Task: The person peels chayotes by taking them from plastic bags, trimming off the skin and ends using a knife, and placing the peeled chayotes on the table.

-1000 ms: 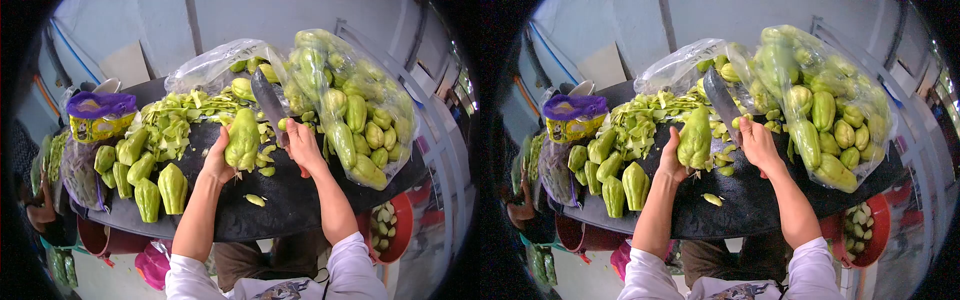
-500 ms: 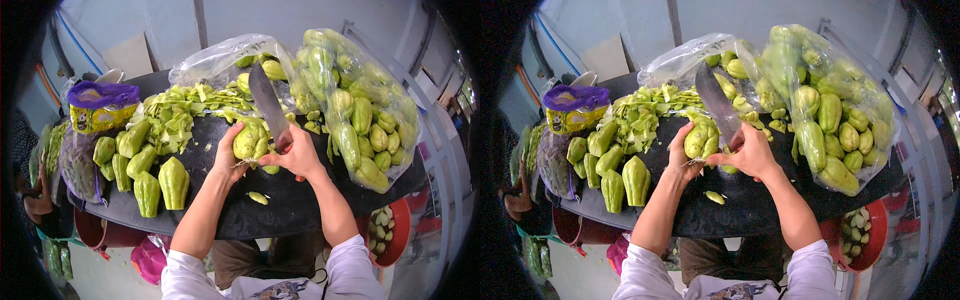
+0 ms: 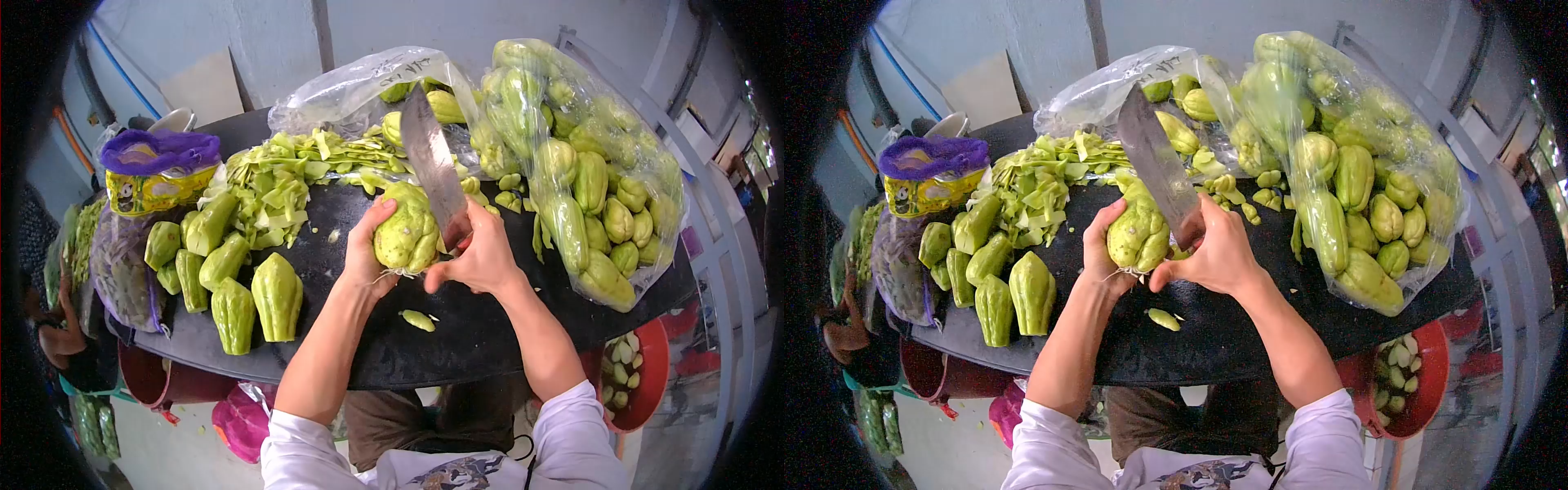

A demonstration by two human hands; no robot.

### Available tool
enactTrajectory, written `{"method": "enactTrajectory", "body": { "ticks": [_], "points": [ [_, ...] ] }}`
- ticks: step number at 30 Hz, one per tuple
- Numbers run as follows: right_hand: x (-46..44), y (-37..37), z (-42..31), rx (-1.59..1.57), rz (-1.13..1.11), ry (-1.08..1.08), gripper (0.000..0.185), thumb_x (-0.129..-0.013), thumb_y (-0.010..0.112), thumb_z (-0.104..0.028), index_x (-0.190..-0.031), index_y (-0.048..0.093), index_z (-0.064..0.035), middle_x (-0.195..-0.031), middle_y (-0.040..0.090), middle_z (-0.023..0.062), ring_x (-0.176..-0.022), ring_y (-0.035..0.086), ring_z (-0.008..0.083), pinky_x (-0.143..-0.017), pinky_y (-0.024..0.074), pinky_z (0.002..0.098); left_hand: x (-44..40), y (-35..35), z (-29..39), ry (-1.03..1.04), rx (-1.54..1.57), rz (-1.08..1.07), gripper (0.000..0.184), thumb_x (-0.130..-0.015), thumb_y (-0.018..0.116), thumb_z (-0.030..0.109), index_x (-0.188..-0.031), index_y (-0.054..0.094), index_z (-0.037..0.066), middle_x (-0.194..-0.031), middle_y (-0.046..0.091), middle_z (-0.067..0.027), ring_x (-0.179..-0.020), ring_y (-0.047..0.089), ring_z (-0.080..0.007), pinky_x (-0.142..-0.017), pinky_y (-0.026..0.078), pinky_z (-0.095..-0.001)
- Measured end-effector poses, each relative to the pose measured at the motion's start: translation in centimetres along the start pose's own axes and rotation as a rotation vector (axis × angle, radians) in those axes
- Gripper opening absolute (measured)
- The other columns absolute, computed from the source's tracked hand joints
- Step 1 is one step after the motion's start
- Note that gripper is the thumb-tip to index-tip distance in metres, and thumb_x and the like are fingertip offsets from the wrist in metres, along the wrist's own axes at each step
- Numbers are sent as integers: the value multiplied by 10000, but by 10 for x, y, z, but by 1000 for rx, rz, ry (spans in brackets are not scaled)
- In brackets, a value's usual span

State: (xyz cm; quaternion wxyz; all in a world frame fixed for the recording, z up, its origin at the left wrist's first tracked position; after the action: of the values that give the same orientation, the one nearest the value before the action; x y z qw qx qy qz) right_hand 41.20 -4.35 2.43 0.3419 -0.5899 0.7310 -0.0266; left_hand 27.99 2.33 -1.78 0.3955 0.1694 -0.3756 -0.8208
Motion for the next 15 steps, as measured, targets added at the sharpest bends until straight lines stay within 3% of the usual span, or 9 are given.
{"method": "enactTrajectory", "body": {
  "ticks": [1,3,5,8,12,14,15],
  "points": [
    [1,-2,-3,7,-1,3,984,-407,971,-575,-1072,564,27,-729,663,57,-598,636,123,-554,518,255,1,1,0,-13,6,-46,499,-894,575,426,-1192,585,25,-1045,680,-145,-907,691,-275,-798,589,-431],
    [6,1,-2,-331,-65,126,896,-386,983,-553,-957,507,-52,-694,569,-3,-561,535,70,-513,440,223,3,5,1,-27,-21,-57,545,-877,565,474,-1186,583,26,-1003,684,-149,-793,705,-281,-611,622,-424],
    [10,9,4,-569,-92,202,867,-360,986,-546,-871,435,-115,-666,506,-32,-532,475,43,-480,392,203,4,5,1,-34,-51,-47,568,-866,566,491,-1186,581,23,-968,686,-150,-734,707,-276,-528,621,-403],
    [12,11,11,-669,-133,52,937,-293,912,-583,-878,332,-137,-659,496,-19,-521,472,58,-457,398,199,3,2,-2,-81,-2,-41,509,-865,595,402,-1258,488,96,-1012,648,-134,-792,693,-262,-499,592,-398],
    [12,12,14,-673,-127,18,933,-300,919,-583,-857,313,-144,-651,494,-14,-514,467,59,-447,393,201,4,2,-3,-82,-22,-59,495,-870,595,390,-1258,489,100,-1032,642,-122,-827,689,-256,-557,601,-402],
    [12,11,14,-667,-117,-3,932,-304,919,-580,-849,296,-150,-640,489,-13,-511,460,58,-446,397,202,4,1,-3,-80,-8,-48,473,-880,594,364,-1259,491,101,-1058,636,-112,-887,679,-249,-682,601,-404],
    [12,11,14,-666,-120,-1,932,-304,919,-580,-849,296,-150,-640,489,-13,-511,460,58,-446,397,202,3,0,-4,-79,-6,-46,473,-880,594,364,-1259,491,101,-1058,636,-112,-887,679,-249,-682,601,-404]
  ]
}}
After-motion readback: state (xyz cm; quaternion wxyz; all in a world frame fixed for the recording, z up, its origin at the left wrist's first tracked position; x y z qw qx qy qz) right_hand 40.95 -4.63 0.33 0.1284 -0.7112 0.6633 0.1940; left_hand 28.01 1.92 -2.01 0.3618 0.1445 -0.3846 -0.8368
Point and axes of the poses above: each hand's wrist, its own x-axis away from the middle knuckle, its own y-axis out of the palm, z = x × y, the point moved 6 cm from there along -x, towards the middle knuckle
